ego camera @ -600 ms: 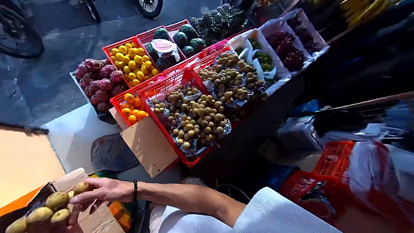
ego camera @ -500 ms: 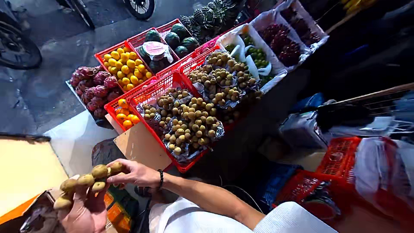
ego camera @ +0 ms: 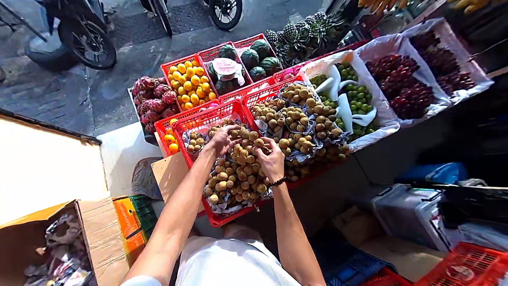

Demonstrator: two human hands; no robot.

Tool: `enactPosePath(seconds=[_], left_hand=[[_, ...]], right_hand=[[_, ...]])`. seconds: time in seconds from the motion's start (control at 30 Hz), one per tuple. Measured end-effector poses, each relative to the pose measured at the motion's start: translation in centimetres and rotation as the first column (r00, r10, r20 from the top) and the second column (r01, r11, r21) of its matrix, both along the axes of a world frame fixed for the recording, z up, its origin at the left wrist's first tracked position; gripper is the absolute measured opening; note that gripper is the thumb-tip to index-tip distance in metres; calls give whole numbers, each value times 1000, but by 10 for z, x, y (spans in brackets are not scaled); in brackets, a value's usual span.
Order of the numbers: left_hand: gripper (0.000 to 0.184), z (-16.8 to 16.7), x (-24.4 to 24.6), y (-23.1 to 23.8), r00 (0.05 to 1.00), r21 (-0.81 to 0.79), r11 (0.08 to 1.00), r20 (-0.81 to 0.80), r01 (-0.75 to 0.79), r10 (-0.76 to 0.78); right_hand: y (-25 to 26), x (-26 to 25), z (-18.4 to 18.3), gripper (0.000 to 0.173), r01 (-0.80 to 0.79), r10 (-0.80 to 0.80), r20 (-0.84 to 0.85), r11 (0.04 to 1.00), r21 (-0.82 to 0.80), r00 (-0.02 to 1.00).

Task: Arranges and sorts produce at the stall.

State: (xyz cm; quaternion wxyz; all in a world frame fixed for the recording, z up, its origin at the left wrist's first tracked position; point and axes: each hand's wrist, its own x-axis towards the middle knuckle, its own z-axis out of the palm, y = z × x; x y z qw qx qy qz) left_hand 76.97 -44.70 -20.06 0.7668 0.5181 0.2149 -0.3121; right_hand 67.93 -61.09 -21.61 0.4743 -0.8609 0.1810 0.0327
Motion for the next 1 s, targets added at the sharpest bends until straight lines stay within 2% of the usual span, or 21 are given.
enactPosePath(seconds=[0.17, 0.23, 0.33, 0.37, 0.43, 0.47, 0.57, 0.67, 0.77, 0.83, 0.9, 0.97, 1.0], left_hand=[[30, -20, 10, -7, 968, 166, 968, 133, 189, -212], [32, -28, 6, -6, 940, 228, 942, 179, 247, -289], [42, -49, 5, -5, 825, 405, 855, 320, 325, -465], [45, -67, 5, -4, 748, 504, 810, 403, 299, -527], [45, -109, 2, -4, 588, 637, 759, 566, 131, -577], [44, -112, 1, -3, 566, 662, 745, 586, 80, -581], [40, -56, -5, -2, 674, 728, 658, 388, 195, -629], [38, -37, -13, -2, 678, 737, 651, 386, 181, -626], [43, -30, -18, 11, 779, 644, 751, 393, 146, -488], [41, -34, -29, 35, 831, 568, 822, 477, -43, -286], [35, -46, -53, 71, 782, 495, 812, 619, -310, -78], [31, -22, -96, 122, 839, 454, 806, 535, -380, 93], [29, -20, -126, 154, 840, 473, 790, 534, -391, 96]], right_hand=[[-17, 1, -25, 32, -185, 201, 125, 975, -124, 972], [-26, -3, -33, 27, -204, 225, 169, 970, -131, 960], [-34, -9, -39, 20, -177, 228, 190, 951, -252, 955], [-35, -12, -41, 19, -160, 230, 191, 932, -324, 954], [-36, -18, -46, 17, -126, 221, 213, 914, -386, 952], [-35, -19, -48, 16, -119, 215, 233, 923, -367, 948], [-34, -23, -51, 21, -125, 193, 216, 948, -294, 957], [-38, -23, -53, 24, -102, 151, 150, 950, -295, 977], [-50, -26, -39, 25, -122, 157, 101, 950, -287, 982], [-48, -36, -19, 26, -81, 159, 181, 923, -377, 971], [-29, -56, -2, 25, -122, 251, 270, 900, -418, 930], [5, -83, 4, 22, -348, 466, 317, 864, -363, 826], [27, -97, 3, 22, -527, 601, 309, 797, -295, 737]])
